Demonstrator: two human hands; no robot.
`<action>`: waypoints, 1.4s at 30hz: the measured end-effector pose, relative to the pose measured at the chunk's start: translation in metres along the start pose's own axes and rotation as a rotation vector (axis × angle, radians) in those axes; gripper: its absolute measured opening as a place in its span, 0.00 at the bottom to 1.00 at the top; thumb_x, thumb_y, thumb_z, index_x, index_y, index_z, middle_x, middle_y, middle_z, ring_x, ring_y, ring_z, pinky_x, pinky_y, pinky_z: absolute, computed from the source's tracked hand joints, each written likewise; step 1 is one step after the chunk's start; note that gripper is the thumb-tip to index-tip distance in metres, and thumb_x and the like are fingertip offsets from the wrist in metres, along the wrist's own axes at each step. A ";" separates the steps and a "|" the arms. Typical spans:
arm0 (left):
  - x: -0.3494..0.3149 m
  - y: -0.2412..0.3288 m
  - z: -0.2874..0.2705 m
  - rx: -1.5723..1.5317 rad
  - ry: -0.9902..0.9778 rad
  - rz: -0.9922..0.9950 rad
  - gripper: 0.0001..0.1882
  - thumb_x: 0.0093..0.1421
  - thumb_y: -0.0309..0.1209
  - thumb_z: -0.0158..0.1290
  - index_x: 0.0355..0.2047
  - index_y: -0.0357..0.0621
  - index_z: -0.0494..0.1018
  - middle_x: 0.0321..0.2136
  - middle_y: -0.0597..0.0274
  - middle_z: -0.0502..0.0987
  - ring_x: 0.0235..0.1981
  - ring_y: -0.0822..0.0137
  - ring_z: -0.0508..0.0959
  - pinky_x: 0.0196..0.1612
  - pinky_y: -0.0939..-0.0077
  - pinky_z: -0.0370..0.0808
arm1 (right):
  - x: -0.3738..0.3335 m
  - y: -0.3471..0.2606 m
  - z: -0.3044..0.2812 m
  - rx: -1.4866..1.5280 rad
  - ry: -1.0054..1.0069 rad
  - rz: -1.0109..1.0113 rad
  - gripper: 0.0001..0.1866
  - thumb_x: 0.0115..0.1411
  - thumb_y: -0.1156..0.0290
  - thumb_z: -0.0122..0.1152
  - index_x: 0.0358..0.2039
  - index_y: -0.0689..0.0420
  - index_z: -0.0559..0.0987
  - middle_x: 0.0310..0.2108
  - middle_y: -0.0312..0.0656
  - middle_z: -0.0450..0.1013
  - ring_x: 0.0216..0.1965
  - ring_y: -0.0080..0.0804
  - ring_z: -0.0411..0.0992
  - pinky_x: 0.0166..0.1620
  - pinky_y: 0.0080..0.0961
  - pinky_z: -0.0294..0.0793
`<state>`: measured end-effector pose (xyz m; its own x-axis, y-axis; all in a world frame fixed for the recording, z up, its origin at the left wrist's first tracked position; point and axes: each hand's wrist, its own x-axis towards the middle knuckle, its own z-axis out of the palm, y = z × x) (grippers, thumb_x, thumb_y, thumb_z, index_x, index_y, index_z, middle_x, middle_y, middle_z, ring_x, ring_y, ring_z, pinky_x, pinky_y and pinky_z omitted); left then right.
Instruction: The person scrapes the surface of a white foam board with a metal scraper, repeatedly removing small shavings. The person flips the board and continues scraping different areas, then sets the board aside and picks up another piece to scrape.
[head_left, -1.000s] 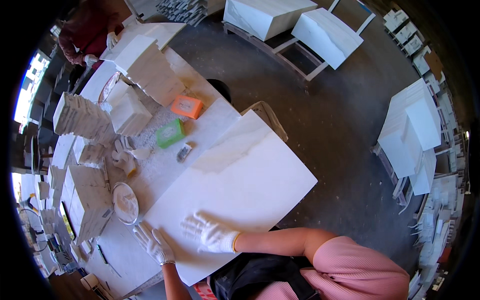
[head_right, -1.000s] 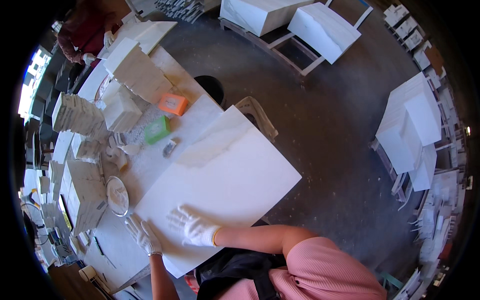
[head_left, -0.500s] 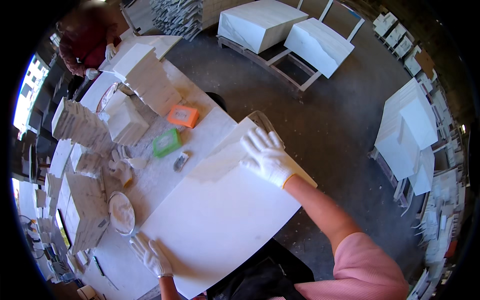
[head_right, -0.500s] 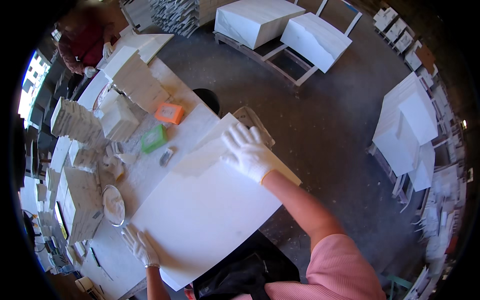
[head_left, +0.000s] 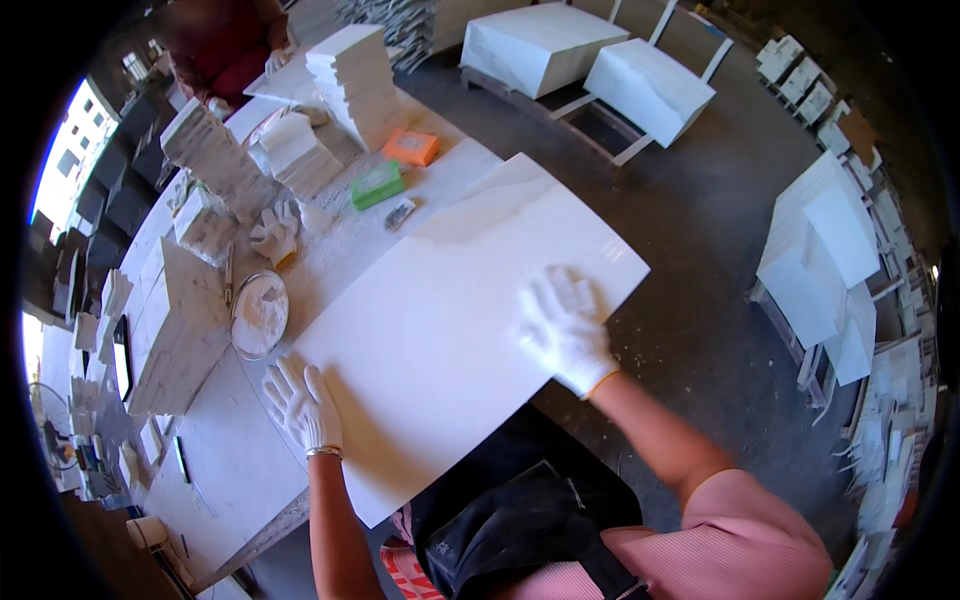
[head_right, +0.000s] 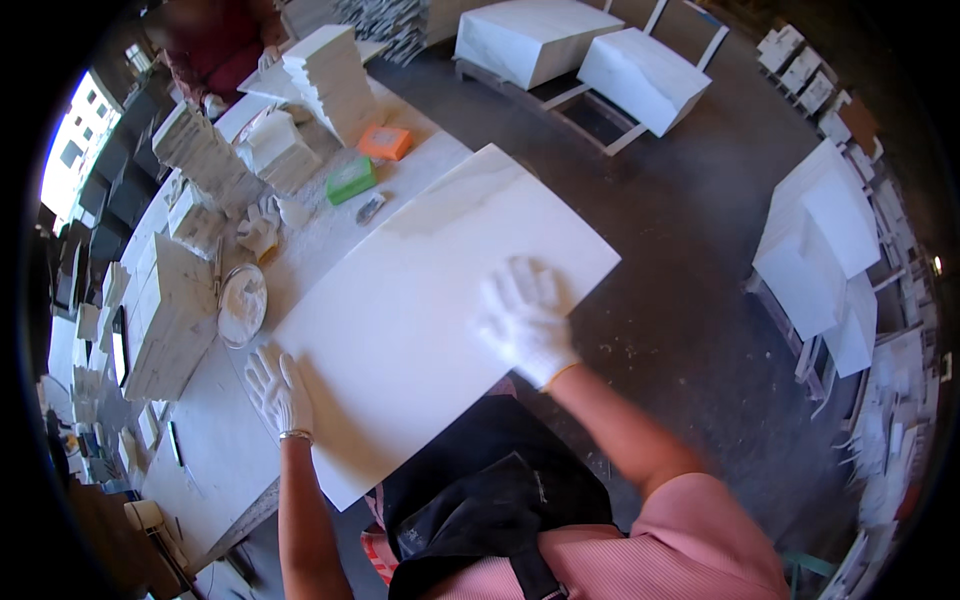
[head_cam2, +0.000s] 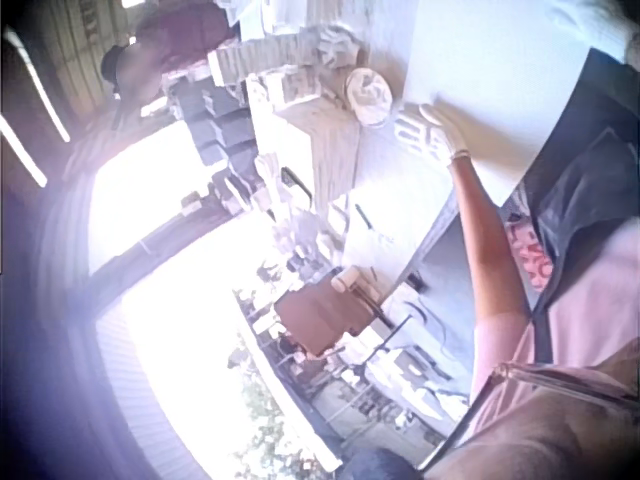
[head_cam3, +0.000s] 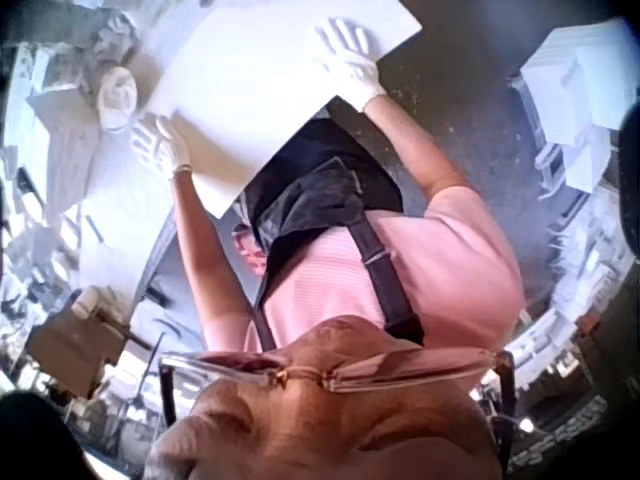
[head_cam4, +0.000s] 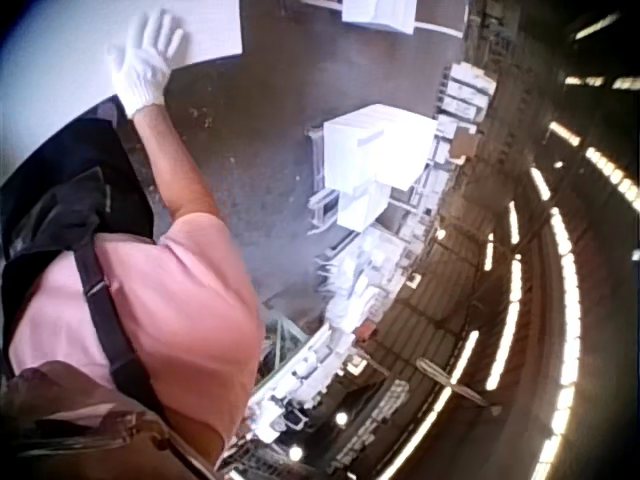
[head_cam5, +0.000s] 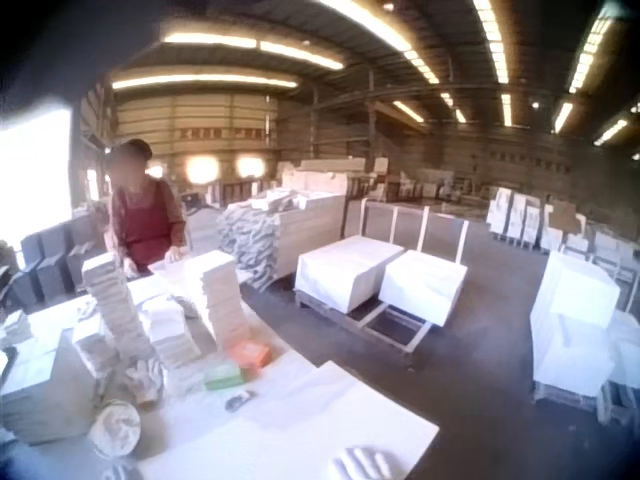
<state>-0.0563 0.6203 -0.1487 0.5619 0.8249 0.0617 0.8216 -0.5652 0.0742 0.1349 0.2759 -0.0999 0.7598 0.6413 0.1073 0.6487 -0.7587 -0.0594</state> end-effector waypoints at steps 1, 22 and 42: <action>-0.001 -0.008 -0.001 -0.080 0.015 0.011 0.36 0.71 0.54 0.34 0.71 0.46 0.50 0.72 0.49 0.49 0.73 0.48 0.47 0.72 0.56 0.43 | -0.007 -0.029 0.009 0.077 0.042 -0.106 0.36 0.62 0.45 0.51 0.65 0.55 0.66 0.68 0.52 0.58 0.70 0.53 0.51 0.68 0.58 0.46; -0.232 -0.095 0.007 -2.233 -0.229 -0.292 0.29 0.73 0.54 0.34 0.62 0.46 0.61 0.49 0.61 0.74 0.40 0.67 0.73 0.39 0.77 0.68 | 0.037 0.106 0.085 -0.170 0.201 -0.104 0.31 0.64 0.46 0.49 0.63 0.46 0.70 0.66 0.48 0.61 0.66 0.55 0.57 0.66 0.59 0.52; -0.238 -0.084 -0.030 -2.430 -0.380 -0.648 0.43 0.66 0.66 0.33 0.64 0.40 0.60 0.59 0.49 0.70 0.60 0.49 0.70 0.62 0.49 0.65 | -0.063 -0.299 0.036 0.316 -0.265 -1.125 0.33 0.67 0.47 0.47 0.66 0.53 0.66 0.72 0.46 0.51 0.73 0.43 0.47 0.73 0.47 0.39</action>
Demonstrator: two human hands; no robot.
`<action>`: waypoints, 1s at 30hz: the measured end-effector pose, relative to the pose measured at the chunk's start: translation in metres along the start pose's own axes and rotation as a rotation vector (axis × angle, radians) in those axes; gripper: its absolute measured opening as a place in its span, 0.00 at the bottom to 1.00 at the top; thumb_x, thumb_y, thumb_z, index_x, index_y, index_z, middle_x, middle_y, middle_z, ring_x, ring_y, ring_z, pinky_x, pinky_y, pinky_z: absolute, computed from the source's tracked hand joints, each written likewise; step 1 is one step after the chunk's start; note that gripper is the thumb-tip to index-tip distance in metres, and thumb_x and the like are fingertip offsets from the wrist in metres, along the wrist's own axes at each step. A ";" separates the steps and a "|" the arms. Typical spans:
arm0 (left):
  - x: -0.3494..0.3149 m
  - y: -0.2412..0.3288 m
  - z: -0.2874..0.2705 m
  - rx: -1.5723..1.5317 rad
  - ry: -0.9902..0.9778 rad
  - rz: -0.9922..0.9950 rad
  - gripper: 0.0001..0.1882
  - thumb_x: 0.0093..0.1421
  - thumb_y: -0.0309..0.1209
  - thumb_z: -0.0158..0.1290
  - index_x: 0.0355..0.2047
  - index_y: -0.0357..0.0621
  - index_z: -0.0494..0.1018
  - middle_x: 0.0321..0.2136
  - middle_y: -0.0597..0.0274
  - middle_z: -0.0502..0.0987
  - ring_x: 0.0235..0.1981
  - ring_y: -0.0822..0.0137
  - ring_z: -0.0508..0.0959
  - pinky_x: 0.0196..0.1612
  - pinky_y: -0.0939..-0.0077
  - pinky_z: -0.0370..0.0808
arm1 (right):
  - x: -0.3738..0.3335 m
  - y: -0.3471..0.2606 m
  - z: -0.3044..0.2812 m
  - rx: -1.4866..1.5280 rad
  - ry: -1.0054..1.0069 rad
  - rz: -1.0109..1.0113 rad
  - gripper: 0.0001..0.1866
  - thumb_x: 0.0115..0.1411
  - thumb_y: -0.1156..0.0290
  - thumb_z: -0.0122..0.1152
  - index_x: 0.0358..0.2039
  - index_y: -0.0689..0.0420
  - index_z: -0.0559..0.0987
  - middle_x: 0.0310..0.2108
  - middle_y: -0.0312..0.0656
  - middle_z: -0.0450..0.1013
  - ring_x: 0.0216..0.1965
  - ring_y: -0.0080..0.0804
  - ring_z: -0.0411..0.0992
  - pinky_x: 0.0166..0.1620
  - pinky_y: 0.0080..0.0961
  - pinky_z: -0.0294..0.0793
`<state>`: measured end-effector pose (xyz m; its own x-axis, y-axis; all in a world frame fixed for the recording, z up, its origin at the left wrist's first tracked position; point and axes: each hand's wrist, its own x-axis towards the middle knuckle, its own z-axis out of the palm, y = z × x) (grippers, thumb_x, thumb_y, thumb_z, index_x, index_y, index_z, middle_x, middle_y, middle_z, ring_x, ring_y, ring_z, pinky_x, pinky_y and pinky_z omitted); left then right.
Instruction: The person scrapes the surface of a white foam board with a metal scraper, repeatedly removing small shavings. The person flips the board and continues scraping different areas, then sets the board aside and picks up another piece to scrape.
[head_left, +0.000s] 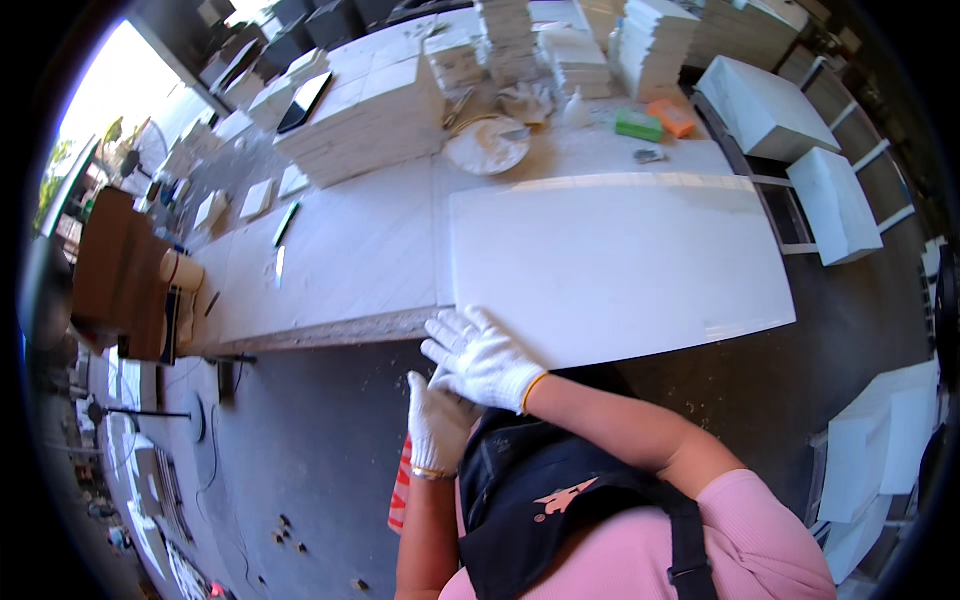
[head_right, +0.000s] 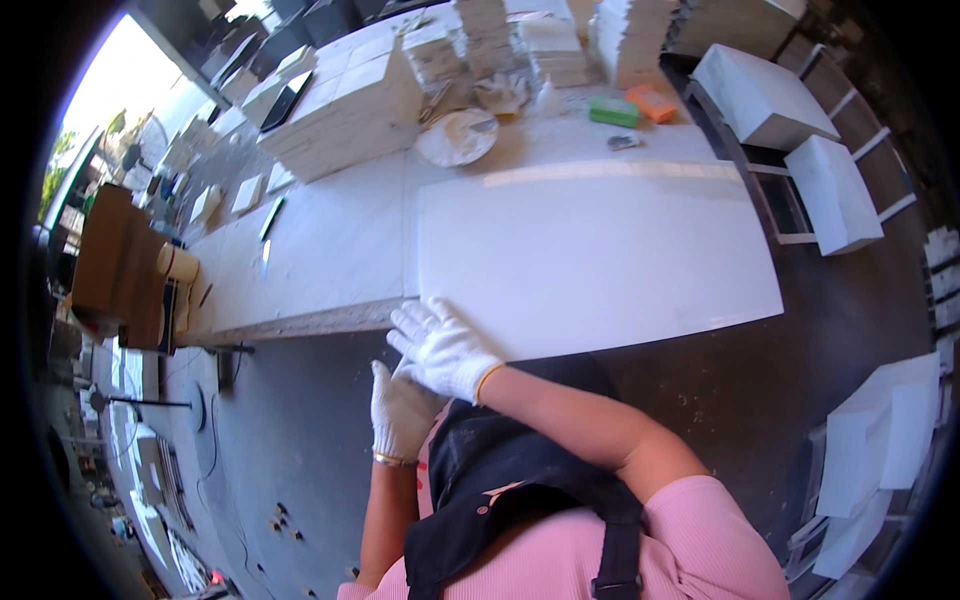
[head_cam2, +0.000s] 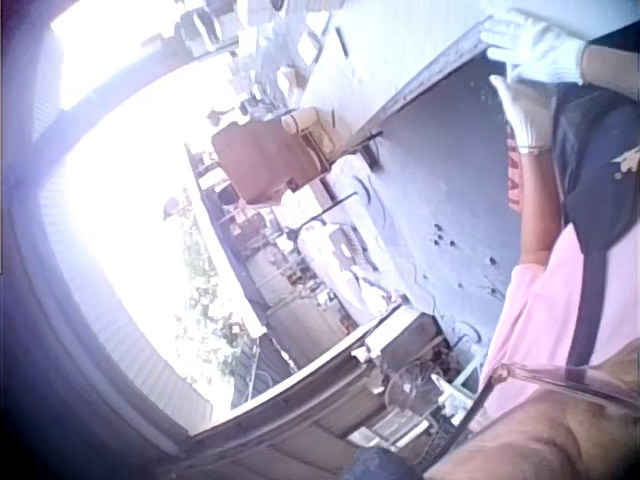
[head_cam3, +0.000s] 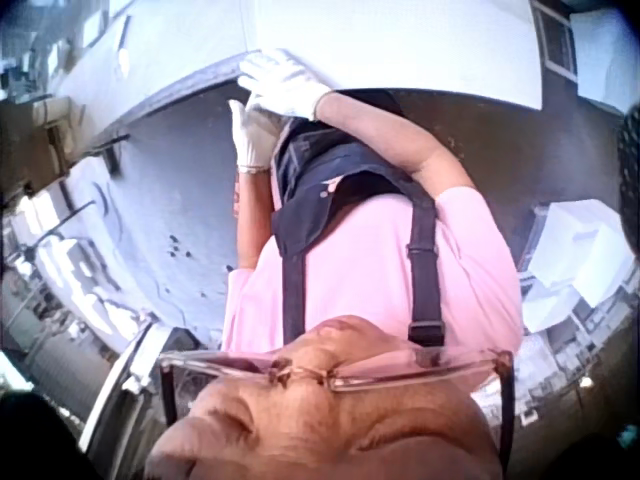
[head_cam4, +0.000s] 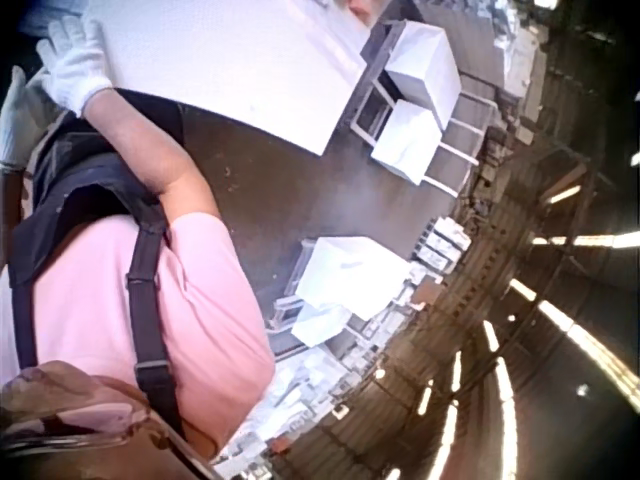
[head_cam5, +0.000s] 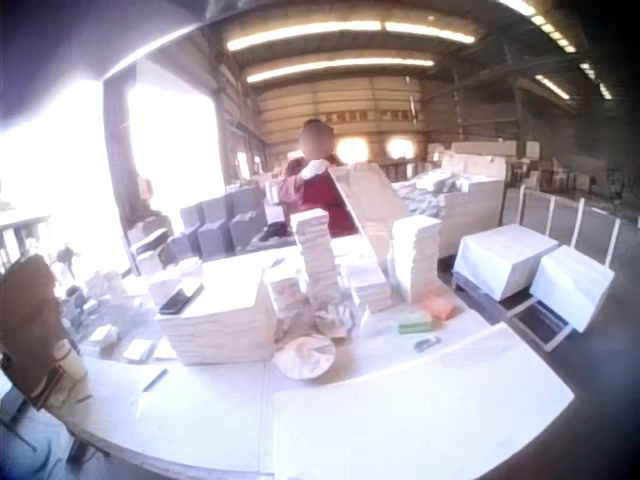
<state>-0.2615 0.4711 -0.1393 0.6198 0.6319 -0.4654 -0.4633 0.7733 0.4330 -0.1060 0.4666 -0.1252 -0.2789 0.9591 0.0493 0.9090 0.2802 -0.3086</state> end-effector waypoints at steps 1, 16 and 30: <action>-0.001 0.002 -0.003 -0.002 -0.039 0.002 0.43 0.66 0.66 0.35 0.64 0.40 0.60 0.58 0.48 0.70 0.58 0.51 0.71 0.61 0.50 0.66 | -0.003 0.000 0.002 0.043 0.032 0.013 0.32 0.67 0.48 0.46 0.66 0.53 0.66 0.71 0.46 0.53 0.73 0.44 0.48 0.73 0.47 0.37; 0.008 0.051 -0.009 0.576 0.327 0.309 0.42 0.68 0.63 0.34 0.69 0.43 0.56 0.56 0.46 0.74 0.54 0.57 0.75 0.56 0.65 0.68 | -0.298 0.159 -0.050 -0.455 0.286 0.720 0.29 0.65 0.46 0.49 0.63 0.42 0.73 0.65 0.42 0.65 0.67 0.48 0.59 0.69 0.52 0.47; 0.160 0.084 0.052 2.083 -0.018 1.181 0.24 0.64 0.42 0.52 0.58 0.50 0.71 0.59 0.55 0.72 0.60 0.49 0.70 0.61 0.55 0.65 | -0.279 0.214 -0.136 -0.120 0.782 0.849 0.19 0.66 0.65 0.58 0.53 0.63 0.76 0.51 0.50 0.74 0.55 0.43 0.72 0.58 0.33 0.69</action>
<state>-0.1687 0.6342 -0.1373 0.6827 0.5763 0.4492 0.4956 -0.8169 0.2949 0.2088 0.2650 -0.0759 0.6643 0.5924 0.4558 0.7470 -0.5036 -0.4340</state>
